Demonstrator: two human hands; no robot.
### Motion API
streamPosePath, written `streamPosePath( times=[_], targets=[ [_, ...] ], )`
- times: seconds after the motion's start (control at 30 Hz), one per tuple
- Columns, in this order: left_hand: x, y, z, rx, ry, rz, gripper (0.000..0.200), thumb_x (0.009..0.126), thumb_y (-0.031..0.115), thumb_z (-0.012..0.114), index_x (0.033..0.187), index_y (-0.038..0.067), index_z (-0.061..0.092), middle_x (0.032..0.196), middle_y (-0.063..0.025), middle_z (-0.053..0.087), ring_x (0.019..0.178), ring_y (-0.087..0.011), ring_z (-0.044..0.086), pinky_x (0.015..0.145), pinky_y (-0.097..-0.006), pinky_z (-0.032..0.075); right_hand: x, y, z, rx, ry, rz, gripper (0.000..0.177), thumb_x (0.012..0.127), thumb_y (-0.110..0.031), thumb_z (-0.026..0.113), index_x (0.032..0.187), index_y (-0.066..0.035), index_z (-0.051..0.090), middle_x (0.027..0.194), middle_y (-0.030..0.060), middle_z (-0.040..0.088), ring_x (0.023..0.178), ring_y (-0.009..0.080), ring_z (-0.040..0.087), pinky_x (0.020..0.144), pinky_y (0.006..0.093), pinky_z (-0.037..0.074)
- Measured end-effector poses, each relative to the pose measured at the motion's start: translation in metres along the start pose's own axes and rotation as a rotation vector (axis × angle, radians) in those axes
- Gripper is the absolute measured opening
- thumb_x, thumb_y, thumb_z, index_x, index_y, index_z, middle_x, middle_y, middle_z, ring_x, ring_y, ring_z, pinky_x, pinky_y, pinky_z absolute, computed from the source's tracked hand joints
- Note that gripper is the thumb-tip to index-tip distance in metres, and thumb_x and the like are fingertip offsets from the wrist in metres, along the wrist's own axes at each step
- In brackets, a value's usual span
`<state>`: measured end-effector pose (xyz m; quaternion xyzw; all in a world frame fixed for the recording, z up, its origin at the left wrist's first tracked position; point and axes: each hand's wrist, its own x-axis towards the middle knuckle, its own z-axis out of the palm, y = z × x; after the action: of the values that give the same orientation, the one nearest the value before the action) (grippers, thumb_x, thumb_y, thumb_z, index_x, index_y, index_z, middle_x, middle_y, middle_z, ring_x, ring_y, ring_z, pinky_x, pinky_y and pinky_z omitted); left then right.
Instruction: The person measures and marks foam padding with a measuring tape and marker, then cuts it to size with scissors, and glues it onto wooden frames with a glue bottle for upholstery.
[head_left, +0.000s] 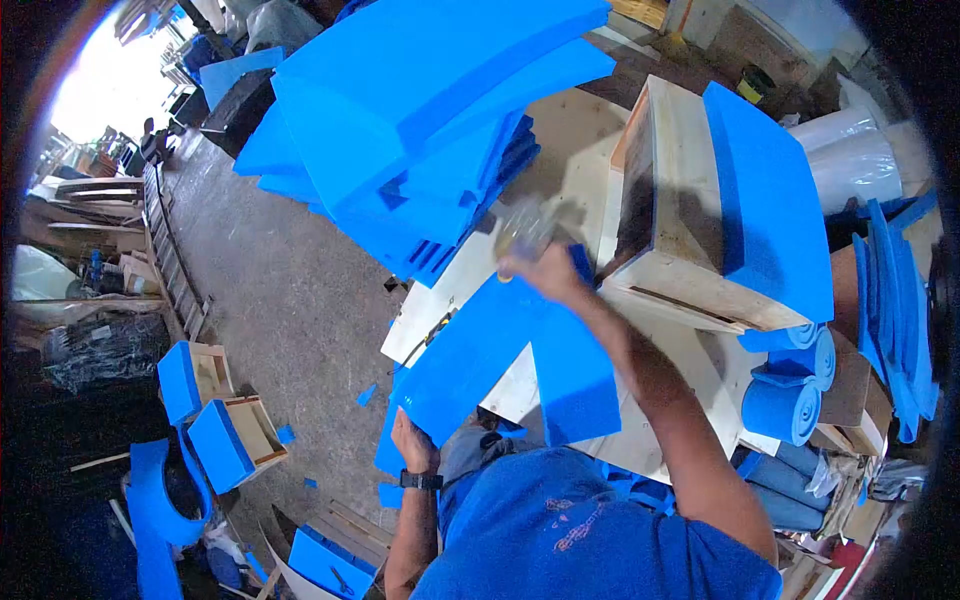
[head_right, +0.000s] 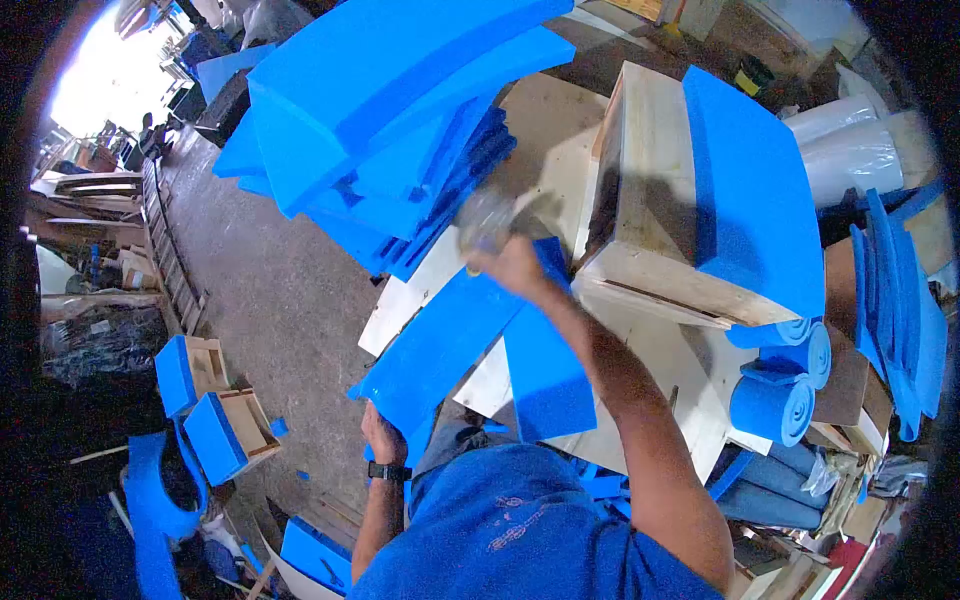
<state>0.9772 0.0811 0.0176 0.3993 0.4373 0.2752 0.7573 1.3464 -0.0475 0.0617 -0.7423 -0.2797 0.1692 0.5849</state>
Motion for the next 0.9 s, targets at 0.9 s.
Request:
streamPosePath(
  times=[0.9],
  targets=[
    [0.014, -0.008, 0.003, 0.094, -0.018, 0.111, 0.039, 0.110, 0.032, 0.049, 0.124, -0.002, 0.063, 0.117, -0.0079, 0.068, 0.102, -0.0174, 0.064, 0.090, -0.0342, 0.052, 0.004, -0.009, 0.000, -0.535, 0.192, -0.117, 0.055, 0.077, -0.047, 0.086, 0.092, 0.005, 0.074, 0.087, 0.0260, 0.073, 0.082, 0.0406, 0.074, 0.074, 0.0483, 0.058]
  ],
)
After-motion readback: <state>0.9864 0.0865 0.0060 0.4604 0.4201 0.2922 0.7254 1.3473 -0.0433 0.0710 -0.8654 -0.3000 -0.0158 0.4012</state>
